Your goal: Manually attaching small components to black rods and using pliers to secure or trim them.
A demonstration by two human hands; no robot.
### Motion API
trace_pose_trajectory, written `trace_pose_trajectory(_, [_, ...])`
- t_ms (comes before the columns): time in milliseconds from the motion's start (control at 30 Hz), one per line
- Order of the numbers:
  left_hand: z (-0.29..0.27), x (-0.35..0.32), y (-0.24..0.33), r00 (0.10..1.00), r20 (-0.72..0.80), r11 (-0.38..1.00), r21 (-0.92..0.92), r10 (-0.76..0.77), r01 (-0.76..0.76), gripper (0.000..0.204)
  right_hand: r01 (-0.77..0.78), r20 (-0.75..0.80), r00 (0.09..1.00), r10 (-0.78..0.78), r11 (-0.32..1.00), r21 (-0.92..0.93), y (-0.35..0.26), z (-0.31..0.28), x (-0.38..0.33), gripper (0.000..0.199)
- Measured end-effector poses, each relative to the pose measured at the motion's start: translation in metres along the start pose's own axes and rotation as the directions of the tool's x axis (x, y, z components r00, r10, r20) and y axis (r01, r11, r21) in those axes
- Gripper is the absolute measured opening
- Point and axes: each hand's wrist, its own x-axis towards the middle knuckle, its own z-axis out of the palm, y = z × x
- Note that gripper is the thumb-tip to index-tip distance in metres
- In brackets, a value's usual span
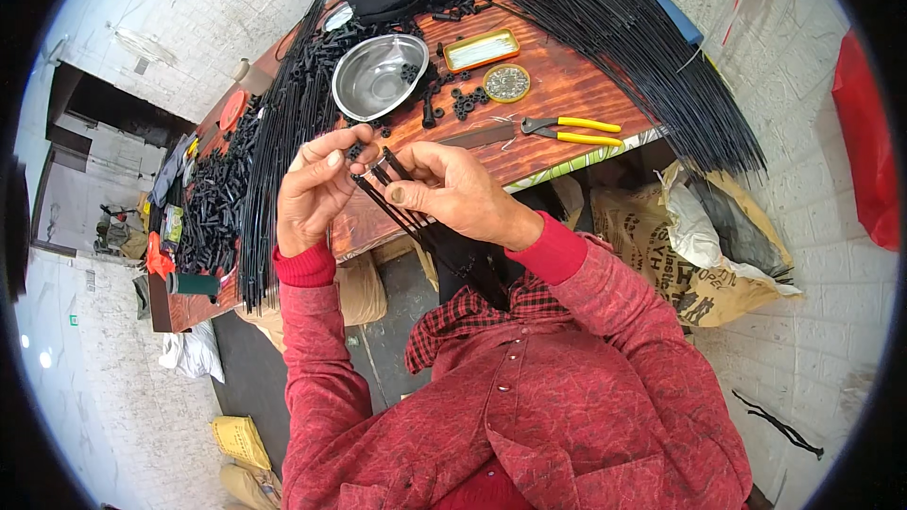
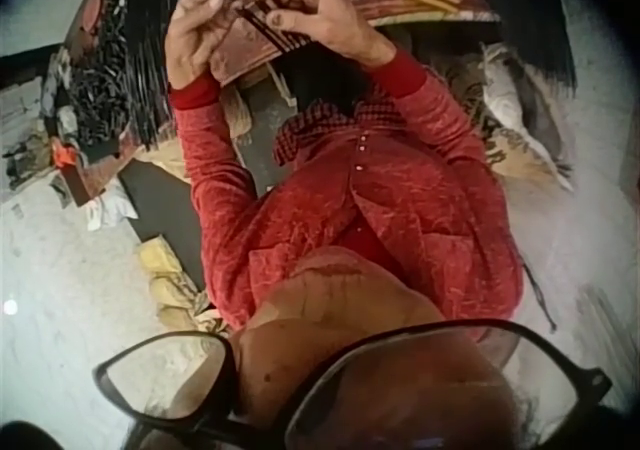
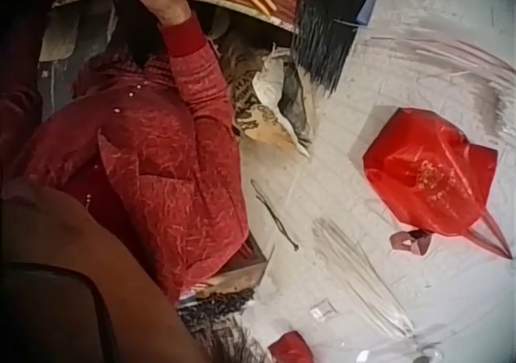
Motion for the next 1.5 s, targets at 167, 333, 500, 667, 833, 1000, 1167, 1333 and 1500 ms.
trace_pose_trajectory(167, [0.011,0.0,0.017,0.997,0.033,0.996,0.044,-0.077,0.075,0.031,-0.009,0.01,1.0,0.009,0.998,-0.068,-0.001,-0.001,0.001,0.027])
trace_pose_trajectory(333, [0.015,0.002,0.01,0.998,-0.059,0.983,0.181,-0.02,0.031,0.027,0.007,0.011,1.0,-0.007,0.999,-0.049,0.001,-0.001,0.001,0.027])
trace_pose_trajectory(500, [0.012,0.002,0.009,0.999,-0.051,0.997,0.082,-0.006,0.01,0.026,-0.008,0.008,1.0,0.008,0.999,-0.043,-0.003,-0.002,0.0,0.026])
trace_pose_trajectory(667, [0.005,0.005,0.008,0.992,0.118,0.997,-0.051,-0.043,0.05,0.031,0.008,0.001,1.0,-0.008,1.0,-0.016,-0.006,0.001,0.001,0.025])
trace_pose_trajectory(833, [0.019,0.003,0.006,0.998,-0.039,0.998,0.032,-0.058,0.06,0.039,0.012,-0.012,1.0,-0.012,1.0,0.01,-0.003,0.001,0.002,0.024])
trace_pose_trajectory(1000, [0.02,0.003,0.006,0.998,-0.018,0.996,0.052,-0.067,0.068,0.043,0.005,-0.003,1.0,-0.005,1.0,-0.003,-0.003,0.0,0.001,0.024])
trace_pose_trajectory(1167, [0.022,0.006,0.008,0.999,0.005,0.998,0.036,-0.048,0.047,0.043,0.003,0.006,1.0,-0.003,1.0,-0.001,-0.007,0.001,0.001,0.026])
trace_pose_trajectory(1333, [0.012,0.006,0.005,0.996,0.063,0.998,0.004,-0.067,0.067,0.046,0.004,-0.002,1.0,-0.004,1.0,0.012,-0.008,0.002,0.0,0.028])
trace_pose_trajectory(1500, [0.018,0.006,0.007,0.996,0.015,0.996,0.015,-0.093,0.093,0.043,0.008,-0.003,1.0,-0.008,0.999,-0.032,-0.004,0.0,0.001,0.027])
